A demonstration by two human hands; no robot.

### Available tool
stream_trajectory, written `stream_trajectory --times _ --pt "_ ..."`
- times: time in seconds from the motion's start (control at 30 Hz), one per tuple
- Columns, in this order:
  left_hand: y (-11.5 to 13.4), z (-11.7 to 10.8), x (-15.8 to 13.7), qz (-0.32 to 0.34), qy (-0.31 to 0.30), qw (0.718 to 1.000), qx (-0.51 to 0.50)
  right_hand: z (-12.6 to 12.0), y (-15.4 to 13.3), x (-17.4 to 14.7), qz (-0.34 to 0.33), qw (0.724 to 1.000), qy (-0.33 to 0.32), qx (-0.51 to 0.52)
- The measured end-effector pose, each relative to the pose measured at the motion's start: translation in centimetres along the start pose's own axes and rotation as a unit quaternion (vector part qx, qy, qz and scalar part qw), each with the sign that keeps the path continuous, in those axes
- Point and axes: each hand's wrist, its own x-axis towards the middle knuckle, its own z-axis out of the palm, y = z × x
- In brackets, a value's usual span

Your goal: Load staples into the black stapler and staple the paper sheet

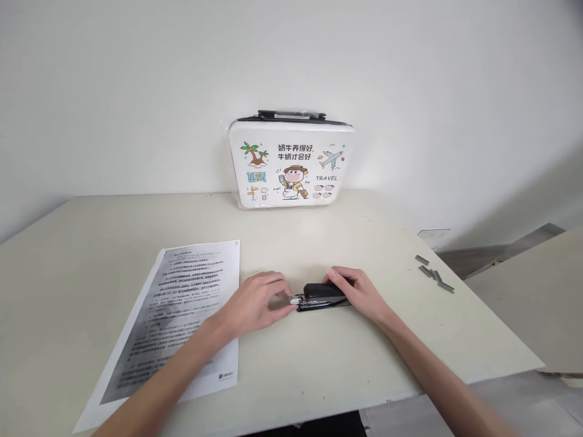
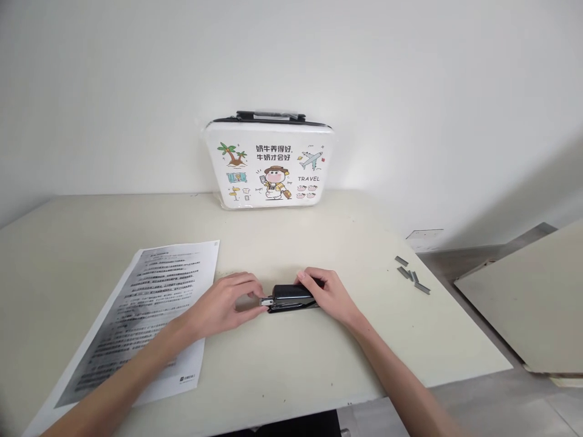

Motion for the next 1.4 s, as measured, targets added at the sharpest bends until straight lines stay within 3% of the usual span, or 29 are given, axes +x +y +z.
stream_trajectory --times 0.43,0.73,1.0,1.27,1.4 --pt "-1.7 -2.3 -0.7 0.003 -0.051 0.995 -0.088 0.0 0.8 0.1 -0.022 0.999 0.013 0.021" --pt "0.5 0.3 2.0 -0.033 -0.025 0.998 -0.055 -0.2 0.9 0.2 -0.031 0.999 -0.004 0.032" --pt "1.0 1.0 2.7 -0.063 -0.005 0.992 -0.109 -0.3 0.8 0.4 -0.038 0.999 0.001 0.021" --pt "0.4 -0.6 0.8 -0.046 -0.012 0.998 -0.037 -0.3 0.7 0.2 -0.033 0.999 -0.005 0.036" --pt "-1.7 -2.6 -0.9 -0.071 0.032 0.995 0.064 -0.3 0.7 0.2 -0.031 0.999 -0.003 0.035"
